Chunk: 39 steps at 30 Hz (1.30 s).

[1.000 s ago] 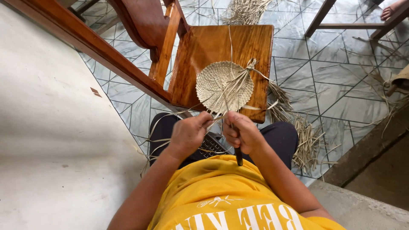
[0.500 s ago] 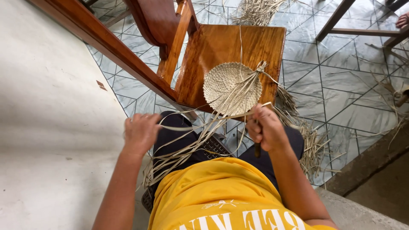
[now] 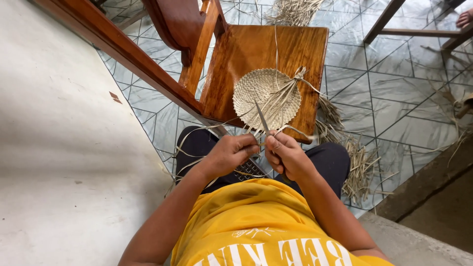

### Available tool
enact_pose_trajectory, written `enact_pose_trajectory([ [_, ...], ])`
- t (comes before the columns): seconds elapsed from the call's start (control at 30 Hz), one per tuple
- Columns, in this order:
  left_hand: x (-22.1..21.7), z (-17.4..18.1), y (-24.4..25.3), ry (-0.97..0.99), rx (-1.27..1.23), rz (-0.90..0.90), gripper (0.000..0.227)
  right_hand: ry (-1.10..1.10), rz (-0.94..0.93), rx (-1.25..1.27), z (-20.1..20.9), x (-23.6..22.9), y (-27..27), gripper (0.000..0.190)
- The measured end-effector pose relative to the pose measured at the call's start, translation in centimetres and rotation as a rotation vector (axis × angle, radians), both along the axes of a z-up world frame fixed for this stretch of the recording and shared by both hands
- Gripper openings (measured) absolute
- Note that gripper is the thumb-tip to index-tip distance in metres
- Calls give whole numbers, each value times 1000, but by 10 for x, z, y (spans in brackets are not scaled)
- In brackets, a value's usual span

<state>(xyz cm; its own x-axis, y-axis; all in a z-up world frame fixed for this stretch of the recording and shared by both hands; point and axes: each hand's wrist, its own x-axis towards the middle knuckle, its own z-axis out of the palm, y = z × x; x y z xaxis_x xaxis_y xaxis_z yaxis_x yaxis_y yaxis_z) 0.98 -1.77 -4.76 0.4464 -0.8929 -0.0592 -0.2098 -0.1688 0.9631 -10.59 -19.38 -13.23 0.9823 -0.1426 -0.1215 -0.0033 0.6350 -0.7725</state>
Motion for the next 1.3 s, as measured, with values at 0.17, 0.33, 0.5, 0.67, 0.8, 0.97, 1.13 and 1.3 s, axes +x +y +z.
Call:
enact_pose_trajectory([
  [0.17, 11, 23, 27, -56, 110, 54, 21, 19, 17, 144, 4, -1, -14, 38],
  [0.33, 39, -6, 80, 17, 159, 228, 21, -47, -72, 138, 16, -4, -59, 33],
  [0.5, 46, -19, 89, 27, 156, 313, 21, -59, -144, 80, -5, -1, -87, 36],
  [0.67, 7, -3, 32, 58, 74, 413, 14, 149, -188, -192, -8, 12, -29, 34],
  [0.8, -7, -13, -2, 108, 91, 269, 16, 62, 48, -203, -25, 12, 2, 26],
  [0.97, -4, -21, -2, 102, 96, 194, 19, 86, 82, 8, -14, 9, -3, 33],
  [1.13, 22, 10, 39, -194, 371, 256, 17, 109, -19, 72, -5, 4, -67, 39],
  [1.3, 63, -23, 88, -404, 405, 501, 16, 22, -88, 41, -11, 0, -110, 40],
])
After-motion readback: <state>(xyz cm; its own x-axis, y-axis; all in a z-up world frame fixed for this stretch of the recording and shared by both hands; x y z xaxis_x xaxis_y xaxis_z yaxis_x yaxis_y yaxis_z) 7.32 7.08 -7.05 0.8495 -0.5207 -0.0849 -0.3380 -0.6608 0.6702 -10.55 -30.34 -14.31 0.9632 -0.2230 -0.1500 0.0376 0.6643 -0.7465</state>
